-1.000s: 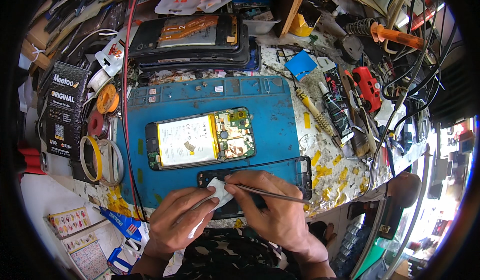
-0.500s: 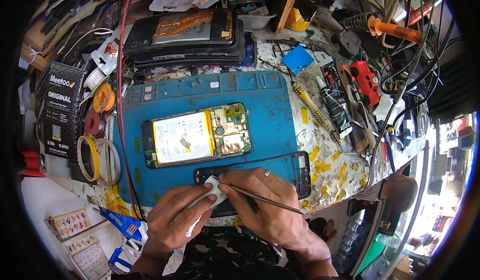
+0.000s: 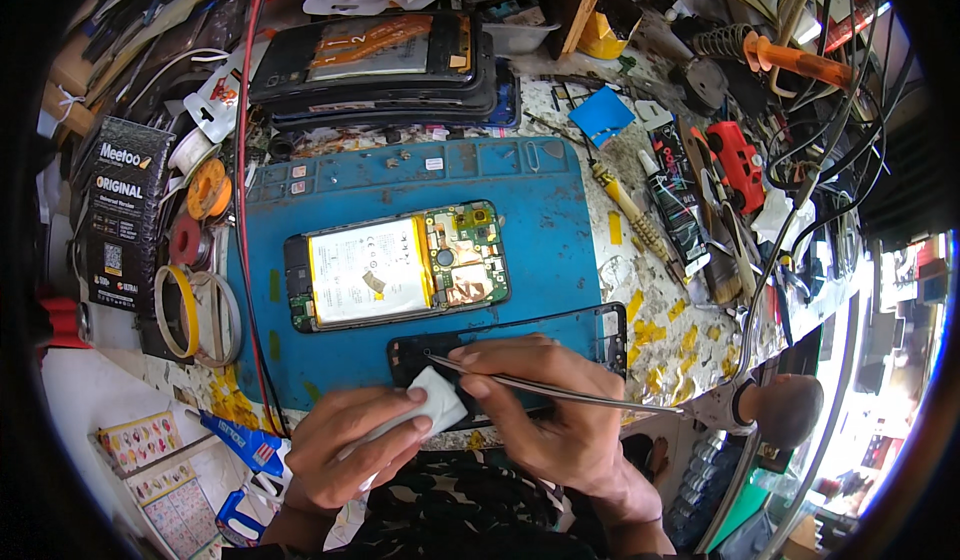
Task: The person cleans the interior of a disassembled phone back cover with a white wipe and tweezers, then applies a small adhesive strip to the cover. The person uses tweezers to position and press the strip onto the cover's inner surface.
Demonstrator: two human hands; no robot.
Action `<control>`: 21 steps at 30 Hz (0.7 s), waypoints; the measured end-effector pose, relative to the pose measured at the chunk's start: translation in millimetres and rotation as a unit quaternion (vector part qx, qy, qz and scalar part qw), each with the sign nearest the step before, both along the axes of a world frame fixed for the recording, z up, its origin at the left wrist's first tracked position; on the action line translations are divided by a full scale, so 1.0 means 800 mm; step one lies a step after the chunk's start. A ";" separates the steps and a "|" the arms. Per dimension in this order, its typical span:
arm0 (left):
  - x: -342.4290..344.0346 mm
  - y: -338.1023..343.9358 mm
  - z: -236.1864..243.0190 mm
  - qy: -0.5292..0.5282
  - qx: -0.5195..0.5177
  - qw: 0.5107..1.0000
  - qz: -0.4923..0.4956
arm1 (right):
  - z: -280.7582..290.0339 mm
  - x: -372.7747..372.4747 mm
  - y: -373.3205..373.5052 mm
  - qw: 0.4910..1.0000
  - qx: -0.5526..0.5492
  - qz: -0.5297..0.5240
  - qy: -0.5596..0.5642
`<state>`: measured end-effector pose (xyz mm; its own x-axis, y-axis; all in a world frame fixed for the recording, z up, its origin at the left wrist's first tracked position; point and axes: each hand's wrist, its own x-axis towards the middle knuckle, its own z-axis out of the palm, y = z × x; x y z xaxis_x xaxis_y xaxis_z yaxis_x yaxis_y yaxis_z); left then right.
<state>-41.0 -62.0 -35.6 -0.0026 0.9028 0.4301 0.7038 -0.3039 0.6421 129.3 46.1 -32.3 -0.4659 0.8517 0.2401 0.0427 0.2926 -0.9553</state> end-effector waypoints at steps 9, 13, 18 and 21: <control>-0.006 -0.016 -0.001 0.016 -0.003 1.000 0.017 | 0.014 0.005 -0.006 0.995 0.096 0.032 -0.010; -0.004 -0.012 -0.003 0.031 -0.019 0.999 0.036 | 0.014 -0.002 -0.006 0.992 0.097 0.061 -0.059; -0.004 -0.008 -0.004 0.037 -0.026 0.998 0.035 | 0.003 -0.009 -0.004 0.993 0.074 0.047 -0.081; -0.004 -0.008 -0.005 0.037 -0.027 0.999 0.029 | 0.001 -0.010 -0.004 0.992 0.071 0.048 -0.092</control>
